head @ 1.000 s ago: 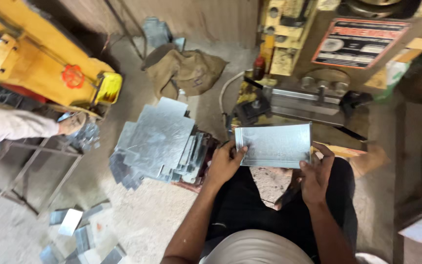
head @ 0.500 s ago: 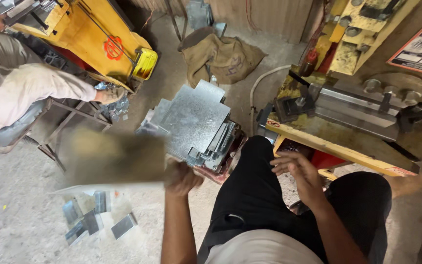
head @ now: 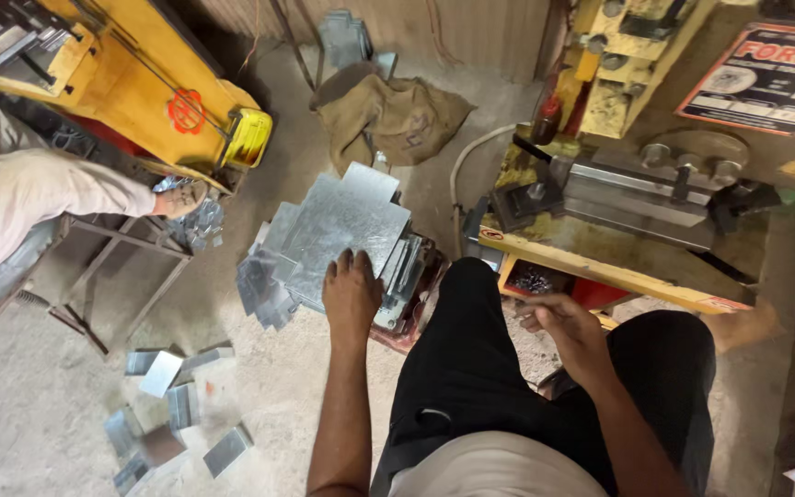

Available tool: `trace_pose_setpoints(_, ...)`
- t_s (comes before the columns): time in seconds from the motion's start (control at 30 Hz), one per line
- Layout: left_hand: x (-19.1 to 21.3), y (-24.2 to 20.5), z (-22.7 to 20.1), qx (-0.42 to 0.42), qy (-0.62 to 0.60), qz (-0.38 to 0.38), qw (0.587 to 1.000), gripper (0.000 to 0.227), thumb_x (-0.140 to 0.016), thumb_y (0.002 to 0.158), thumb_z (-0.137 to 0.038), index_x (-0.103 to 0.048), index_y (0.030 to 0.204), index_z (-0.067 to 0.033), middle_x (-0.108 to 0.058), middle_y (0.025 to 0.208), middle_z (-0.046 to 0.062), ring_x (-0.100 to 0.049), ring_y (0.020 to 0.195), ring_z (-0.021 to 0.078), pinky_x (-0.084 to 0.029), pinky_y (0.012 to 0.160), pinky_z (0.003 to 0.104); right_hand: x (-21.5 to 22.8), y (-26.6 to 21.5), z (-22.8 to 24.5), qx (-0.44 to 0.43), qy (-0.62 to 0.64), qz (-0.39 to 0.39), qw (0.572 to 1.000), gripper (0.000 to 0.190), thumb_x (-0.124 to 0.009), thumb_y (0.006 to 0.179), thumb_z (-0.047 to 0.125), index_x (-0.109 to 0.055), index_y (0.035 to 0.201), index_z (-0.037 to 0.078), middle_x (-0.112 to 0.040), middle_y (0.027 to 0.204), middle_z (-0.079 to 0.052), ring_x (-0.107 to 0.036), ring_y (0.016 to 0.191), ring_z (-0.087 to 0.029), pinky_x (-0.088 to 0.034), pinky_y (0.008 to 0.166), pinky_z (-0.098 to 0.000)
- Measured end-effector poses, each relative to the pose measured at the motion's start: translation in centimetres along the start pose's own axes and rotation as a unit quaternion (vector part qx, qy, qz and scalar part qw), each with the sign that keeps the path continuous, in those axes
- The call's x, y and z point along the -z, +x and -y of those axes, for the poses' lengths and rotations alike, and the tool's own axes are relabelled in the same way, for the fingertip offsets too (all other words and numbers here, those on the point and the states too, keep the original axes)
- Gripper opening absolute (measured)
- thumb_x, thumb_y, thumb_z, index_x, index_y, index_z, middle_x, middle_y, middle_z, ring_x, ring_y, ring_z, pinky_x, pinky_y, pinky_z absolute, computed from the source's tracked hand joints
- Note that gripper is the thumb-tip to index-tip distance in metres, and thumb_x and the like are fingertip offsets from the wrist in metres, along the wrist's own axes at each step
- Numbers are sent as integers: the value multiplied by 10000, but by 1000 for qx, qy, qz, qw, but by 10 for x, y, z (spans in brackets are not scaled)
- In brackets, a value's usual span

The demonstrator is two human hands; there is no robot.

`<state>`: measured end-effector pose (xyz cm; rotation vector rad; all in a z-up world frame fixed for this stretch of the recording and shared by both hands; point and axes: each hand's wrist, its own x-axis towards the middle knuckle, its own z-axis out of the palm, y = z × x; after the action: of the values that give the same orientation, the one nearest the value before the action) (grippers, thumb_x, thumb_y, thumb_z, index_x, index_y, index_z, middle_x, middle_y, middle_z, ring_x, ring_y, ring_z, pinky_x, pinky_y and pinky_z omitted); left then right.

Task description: The person sits on the floor and repeatedly places flat metal sheets into a hydraulic press machine. They align the sheets, operate the press to shape them, and then remove the processed pieces, stacking them nearby.

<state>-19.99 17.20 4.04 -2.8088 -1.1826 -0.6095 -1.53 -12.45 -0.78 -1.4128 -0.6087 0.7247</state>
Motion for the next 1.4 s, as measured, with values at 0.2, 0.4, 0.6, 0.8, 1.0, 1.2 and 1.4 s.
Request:
trace_pose_setpoints(0.2, -2, 7, 12, -37, -73, 103, 991, 179, -749, 798, -233, -651, 891, -116, -756, 1027, 134, -723, 828, 384, -588, 761, 479, 35, -20, -25, -18, 8, -47, 999, 263, -571, 1021, 151, -682, 1170, -36, -759, 1079, -144, -740, 927, -217, -611, 845, -365)
trace_pose_setpoints(0.4, -5, 31, 24, 85, -106, 64, 989, 635, -626, 921, -481, -535, 1449, -142, -654, 1277, 204, -612, 1148, 423, -477, 978, 535, 60, -32, -40, -80, 19, -133, 988, 255, -549, 1030, 129, -687, 1170, -33, -762, 1048, -159, -744, 931, -237, -603, 840, -375)
trace_pose_setpoints(0.6, -84, 89, 53, 96, -24, 92, 991, 877, -409, 956, -687, -207, 1612, -141, -197, 1685, 198, -107, 1529, 429, 5, 1126, 747, 52, -22, -34, -41, 33, -122, 991, 249, -554, 1038, 113, -682, 1176, -49, -755, 1052, -163, -738, 939, -232, -607, 859, -370)
trace_pose_setpoints(0.8, -103, 145, 127, 188, 16, 102, 977, 915, -407, 974, -724, -269, 1608, -79, -329, 1608, 199, -259, 1513, 411, -43, 1164, 765, 41, -26, -28, -40, 13, -125, 991, 261, -564, 1019, 107, -682, 1175, -66, -744, 1079, -164, -741, 933, -234, -605, 858, -367)
trace_pose_setpoints(1.0, -80, 178, 141, 213, -29, 43, 976, 630, -739, 863, -573, -647, 1197, -47, -646, 1243, 212, -600, 1166, 401, -467, 942, 596, 61, -49, -56, -77, 20, -146, 986, 249, -574, 1010, 126, -674, 1165, -40, -773, 1039, -166, -739, 914, -231, -602, 811, -379)
trace_pose_setpoints(1.2, 24, 137, 45, -32, -153, -64, 986, 241, -728, 974, -304, -691, 955, -67, -732, 896, 185, -679, 814, 427, -521, 674, 515, 88, -61, -103, -88, 38, -154, 983, 264, -586, 1013, 149, -704, 1153, -41, -780, 1055, -170, -734, 893, -246, -590, 782, -360)
trace_pose_setpoints(1.4, 6, 63, -60, 29, -485, 21, 874, 201, -745, 958, -194, -659, 861, -42, -584, 702, 4, -455, 585, 161, -394, 525, 355, 50, -60, -51, -100, 79, -79, 989, 662, -617, 903, 255, -410, 1528, 188, -630, 1350, 7, -710, 1033, -155, -582, 857, -312)
